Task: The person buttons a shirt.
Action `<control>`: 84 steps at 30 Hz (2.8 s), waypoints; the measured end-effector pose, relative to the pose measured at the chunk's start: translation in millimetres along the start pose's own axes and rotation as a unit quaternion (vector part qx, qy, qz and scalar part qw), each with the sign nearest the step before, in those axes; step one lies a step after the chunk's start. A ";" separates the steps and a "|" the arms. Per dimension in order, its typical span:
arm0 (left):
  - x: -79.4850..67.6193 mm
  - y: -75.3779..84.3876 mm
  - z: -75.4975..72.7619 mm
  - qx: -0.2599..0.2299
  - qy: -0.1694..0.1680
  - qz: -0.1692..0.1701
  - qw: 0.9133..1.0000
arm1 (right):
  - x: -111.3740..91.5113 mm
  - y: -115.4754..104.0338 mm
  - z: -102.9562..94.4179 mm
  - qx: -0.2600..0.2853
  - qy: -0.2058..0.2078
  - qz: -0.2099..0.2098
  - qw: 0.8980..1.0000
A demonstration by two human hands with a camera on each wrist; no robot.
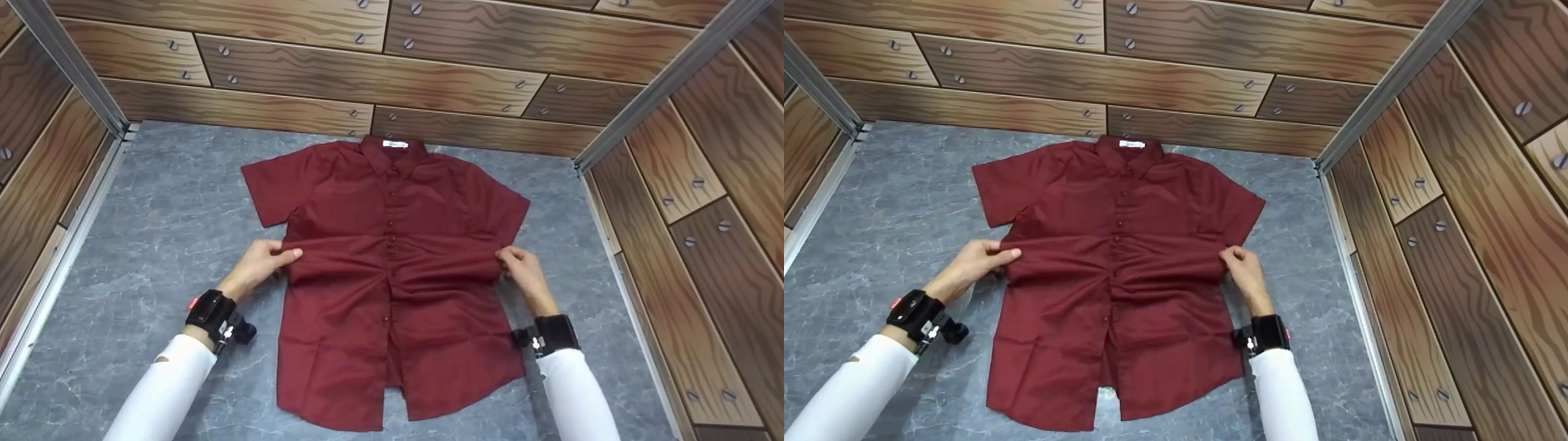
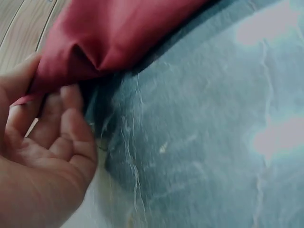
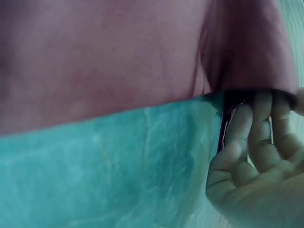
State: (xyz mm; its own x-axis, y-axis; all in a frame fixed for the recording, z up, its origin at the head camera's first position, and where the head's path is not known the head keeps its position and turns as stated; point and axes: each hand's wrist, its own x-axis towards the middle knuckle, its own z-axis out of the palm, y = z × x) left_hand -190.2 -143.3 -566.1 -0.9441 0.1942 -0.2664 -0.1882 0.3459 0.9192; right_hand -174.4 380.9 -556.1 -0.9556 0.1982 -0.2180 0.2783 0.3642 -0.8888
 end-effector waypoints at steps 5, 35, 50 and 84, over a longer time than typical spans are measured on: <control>-2.6 -1.5 0.1 -0.028 0.013 0.029 0.999 | -4.6 -1.9 -3.6 0.066 0.026 -0.009 0.997; 39.2 13.6 26.1 0.114 0.234 -0.020 0.965 | 34.2 -4.9 22.7 -0.197 0.114 -0.040 0.973; 38.0 14.8 50.6 0.299 0.263 0.213 0.892 | 19.0 -23.1 52.9 -0.413 0.161 -0.255 0.860; 45.8 22.3 51.5 0.470 -0.040 0.057 0.880 | 12.6 -27.3 77.2 -0.540 -0.109 -0.107 0.828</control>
State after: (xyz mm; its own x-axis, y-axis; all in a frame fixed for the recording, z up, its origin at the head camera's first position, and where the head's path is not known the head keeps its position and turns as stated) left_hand -223.7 -79.4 -572.7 -0.9132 0.3275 -0.2426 0.2486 0.9192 0.3054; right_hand -201.6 303.3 -565.7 -0.9564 -0.1011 -0.2741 -0.0872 0.9942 -0.0624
